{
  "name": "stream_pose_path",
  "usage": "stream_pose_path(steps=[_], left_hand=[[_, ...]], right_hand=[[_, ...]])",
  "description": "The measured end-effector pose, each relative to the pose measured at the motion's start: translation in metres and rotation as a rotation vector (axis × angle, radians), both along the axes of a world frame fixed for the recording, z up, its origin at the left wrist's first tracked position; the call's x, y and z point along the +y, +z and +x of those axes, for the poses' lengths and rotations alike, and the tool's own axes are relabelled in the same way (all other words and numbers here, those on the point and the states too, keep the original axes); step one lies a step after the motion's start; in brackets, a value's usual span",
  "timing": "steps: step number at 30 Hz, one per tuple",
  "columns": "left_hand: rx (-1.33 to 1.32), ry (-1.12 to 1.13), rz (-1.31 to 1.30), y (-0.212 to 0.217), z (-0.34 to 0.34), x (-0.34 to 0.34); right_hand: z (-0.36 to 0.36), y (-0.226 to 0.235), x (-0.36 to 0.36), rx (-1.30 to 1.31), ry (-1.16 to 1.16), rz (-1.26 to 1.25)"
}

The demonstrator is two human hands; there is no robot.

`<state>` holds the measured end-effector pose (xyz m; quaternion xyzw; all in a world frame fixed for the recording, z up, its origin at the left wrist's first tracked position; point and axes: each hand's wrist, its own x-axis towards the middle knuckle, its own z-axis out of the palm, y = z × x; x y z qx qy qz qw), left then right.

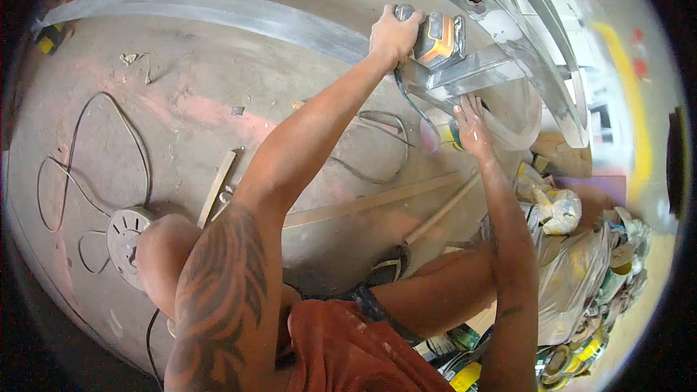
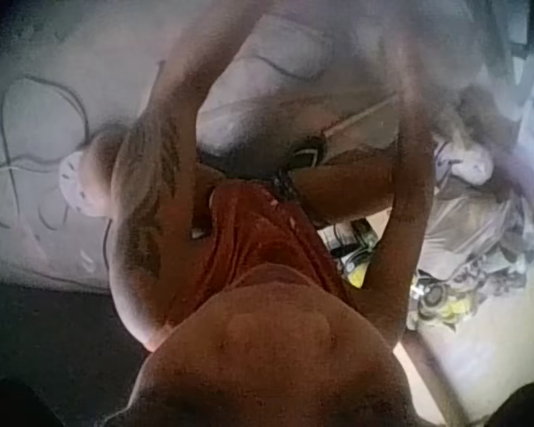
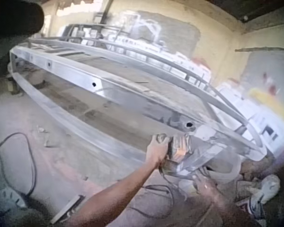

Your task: Using a power sander to smooth the surface of a metal furniture frame.

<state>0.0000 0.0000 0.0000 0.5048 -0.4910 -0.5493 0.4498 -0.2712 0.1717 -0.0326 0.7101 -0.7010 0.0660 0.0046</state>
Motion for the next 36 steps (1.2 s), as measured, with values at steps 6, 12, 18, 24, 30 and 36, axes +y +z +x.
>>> stream_pose_path(steps=[6,12,18,24,30,36], left_hand=[[0.003,-0.012,-0.073,0.002,0.002,0.006],[0.057,-0.040,-0.004,0.001,0.006,0.002],[-0.010,-0.004,-0.001,0.001,0.006,-0.001],[0.134,-0.101,0.076,0.013,-0.022,-0.008],[0.280,-0.011,0.041,0.007,-0.049,0.000],[0.268,-0.030,0.066,0.006,0.009,-0.013]], right_hand=[[-0.002,0.005,-0.003,0.039,-0.008,0.001],[0.007,0.006,-0.001,0.055,0.004,0.022],[0.004,-0.003,-0.002,0.031,-0.029,0.026],[-0.028,0.003,0.005,0.079,0.023,-0.029],[-0.005,-0.010,0.004,0.038,0.013,-0.029],[-0.002,-0.010,0.001,0.060,0.043,-0.097]])
